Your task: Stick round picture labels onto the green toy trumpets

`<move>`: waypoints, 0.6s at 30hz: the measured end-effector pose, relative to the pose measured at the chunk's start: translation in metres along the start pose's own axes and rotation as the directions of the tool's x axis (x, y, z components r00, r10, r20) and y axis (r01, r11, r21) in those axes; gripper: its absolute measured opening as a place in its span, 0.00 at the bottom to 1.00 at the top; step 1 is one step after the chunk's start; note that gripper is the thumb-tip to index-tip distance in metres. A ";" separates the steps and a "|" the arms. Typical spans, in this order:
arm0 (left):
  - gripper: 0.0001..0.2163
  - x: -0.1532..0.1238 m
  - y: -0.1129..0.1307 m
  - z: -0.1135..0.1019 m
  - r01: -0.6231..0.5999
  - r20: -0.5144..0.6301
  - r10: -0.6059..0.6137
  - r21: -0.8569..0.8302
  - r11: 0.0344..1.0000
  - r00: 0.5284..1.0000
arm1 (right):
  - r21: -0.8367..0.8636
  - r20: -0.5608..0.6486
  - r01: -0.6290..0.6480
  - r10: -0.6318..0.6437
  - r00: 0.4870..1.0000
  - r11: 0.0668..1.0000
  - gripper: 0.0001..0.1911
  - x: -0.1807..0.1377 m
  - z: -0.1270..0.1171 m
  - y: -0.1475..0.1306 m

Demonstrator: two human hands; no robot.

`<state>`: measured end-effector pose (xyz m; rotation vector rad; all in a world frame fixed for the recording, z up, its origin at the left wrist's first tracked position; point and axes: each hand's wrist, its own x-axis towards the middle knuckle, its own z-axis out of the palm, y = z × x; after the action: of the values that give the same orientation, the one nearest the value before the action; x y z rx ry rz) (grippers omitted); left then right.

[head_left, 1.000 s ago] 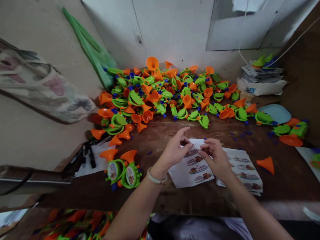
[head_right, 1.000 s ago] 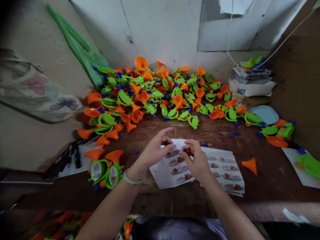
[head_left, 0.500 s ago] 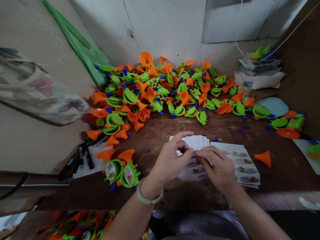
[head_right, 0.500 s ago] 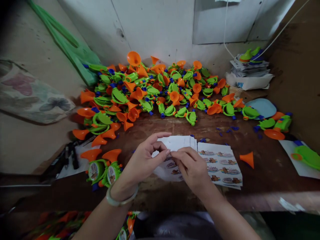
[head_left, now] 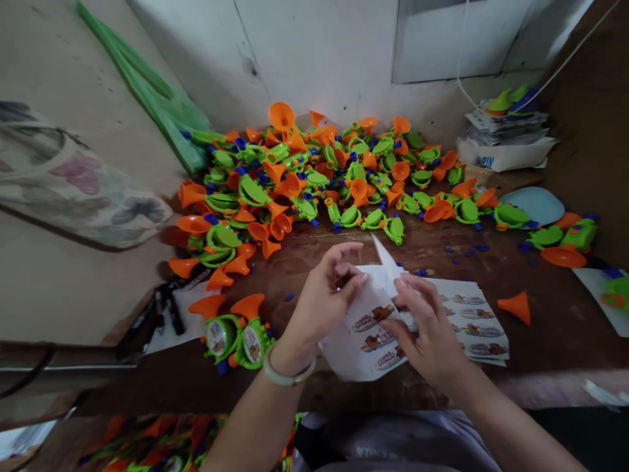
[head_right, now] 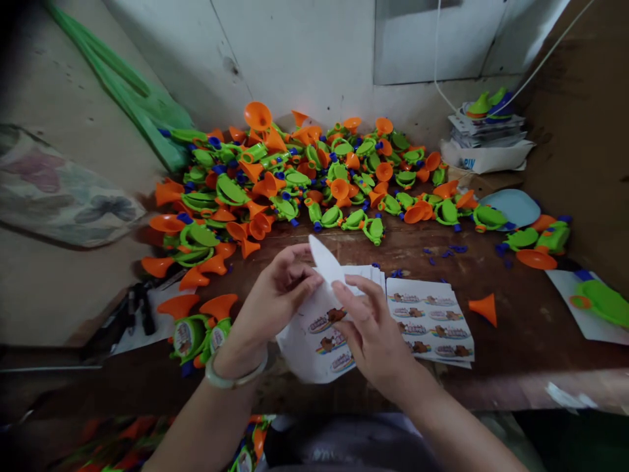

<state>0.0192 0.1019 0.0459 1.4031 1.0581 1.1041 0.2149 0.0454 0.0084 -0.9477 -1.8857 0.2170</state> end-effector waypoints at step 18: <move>0.20 0.011 -0.023 0.021 0.086 0.055 -0.096 0.157 0.984 0.994 | -0.105 -0.127 0.090 -0.103 0.987 0.990 0.35 -0.021 0.015 0.013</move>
<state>0.0411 0.1107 0.0230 1.4859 1.1716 0.9226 0.2138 0.0432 -0.0198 -0.9118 -1.8276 0.0024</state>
